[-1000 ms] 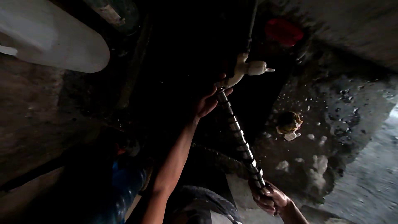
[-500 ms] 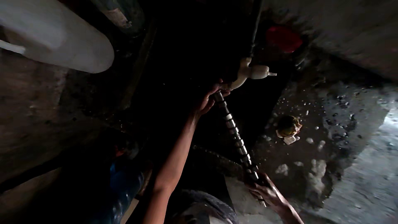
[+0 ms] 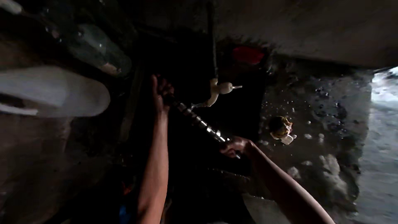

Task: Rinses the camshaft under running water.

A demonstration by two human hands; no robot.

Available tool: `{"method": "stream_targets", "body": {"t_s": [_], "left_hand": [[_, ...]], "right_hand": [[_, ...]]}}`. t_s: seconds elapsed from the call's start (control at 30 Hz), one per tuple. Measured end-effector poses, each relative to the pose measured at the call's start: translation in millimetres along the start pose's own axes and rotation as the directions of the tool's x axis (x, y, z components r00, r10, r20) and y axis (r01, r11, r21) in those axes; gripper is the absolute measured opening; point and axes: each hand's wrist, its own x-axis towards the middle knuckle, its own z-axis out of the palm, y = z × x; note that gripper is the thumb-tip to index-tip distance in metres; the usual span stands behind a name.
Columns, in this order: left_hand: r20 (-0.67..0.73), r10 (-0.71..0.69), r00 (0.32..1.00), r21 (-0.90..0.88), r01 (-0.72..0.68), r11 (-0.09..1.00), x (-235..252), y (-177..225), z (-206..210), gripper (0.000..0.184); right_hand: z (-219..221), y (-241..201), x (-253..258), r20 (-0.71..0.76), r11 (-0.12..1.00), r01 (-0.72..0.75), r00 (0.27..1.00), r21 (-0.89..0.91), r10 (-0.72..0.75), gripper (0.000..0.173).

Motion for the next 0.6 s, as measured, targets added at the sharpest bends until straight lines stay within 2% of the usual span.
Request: {"method": "stream_targets", "body": {"t_s": [0.03,0.1,0.13,0.17,0.23,0.3,0.33,0.37,0.4,0.47,0.53,0.6], "left_hand": [[-0.010,0.028,1.000,0.038,-0.027,0.999,6,15,5,0.034],[-0.037,0.109,0.993,0.145,-0.102,0.984,6,49,25,0.041],[-0.024,0.171,0.985,0.206,-0.163,0.965,2,66,36,0.040],[0.013,0.242,0.970,0.265,-0.236,0.935,-6,82,46,0.037],[0.100,0.365,0.926,0.371,-0.375,0.850,-25,110,63,0.029],[0.141,0.485,0.863,0.440,-0.493,0.750,-46,127,80,0.025],[0.159,0.532,0.832,0.464,-0.538,0.703,-54,133,86,0.025],[0.183,0.564,0.805,0.479,-0.574,0.664,-60,136,89,0.026],[0.196,0.584,0.788,0.500,-0.593,0.631,-64,138,91,0.029],[0.187,0.615,0.766,0.536,-0.604,0.590,-68,135,97,0.035],[0.148,0.628,0.764,0.549,-0.592,0.590,-66,127,103,0.034],[0.101,0.630,0.770,0.546,-0.572,0.612,-62,116,107,0.025]], "right_hand": [[-4,-8,15,0.019,0.997,0.067,0.998,-0.023,-0.067,0.013],[-8,-26,48,0.079,0.971,0.237,0.968,0.014,-0.238,0.036],[-6,-40,65,0.095,0.950,0.310,0.945,0.046,-0.313,0.046],[-1,-57,81,0.079,0.932,0.357,0.929,0.067,-0.361,0.049],[6,-83,120,0.005,0.886,0.463,0.886,0.025,-0.463,0.046],[13,-94,158,-0.088,0.752,0.635,0.751,-0.178,-0.655,0.033],[21,-102,162,-0.147,0.680,0.657,0.675,-0.325,-0.723,0.025],[32,-110,164,-0.233,0.650,0.685,0.608,-0.329,-0.759,0.023],[41,-116,162,-0.323,0.654,0.710,0.574,-0.261,-0.752,0.026],[54,-121,157,-0.513,0.637,0.770,0.532,-0.038,-0.674,0.028],[57,-122,156,-0.560,0.553,0.833,0.466,0.017,-0.685,0.030],[57,-119,151,-0.501,0.537,0.842,0.440,-0.059,-0.745,0.034]]}}
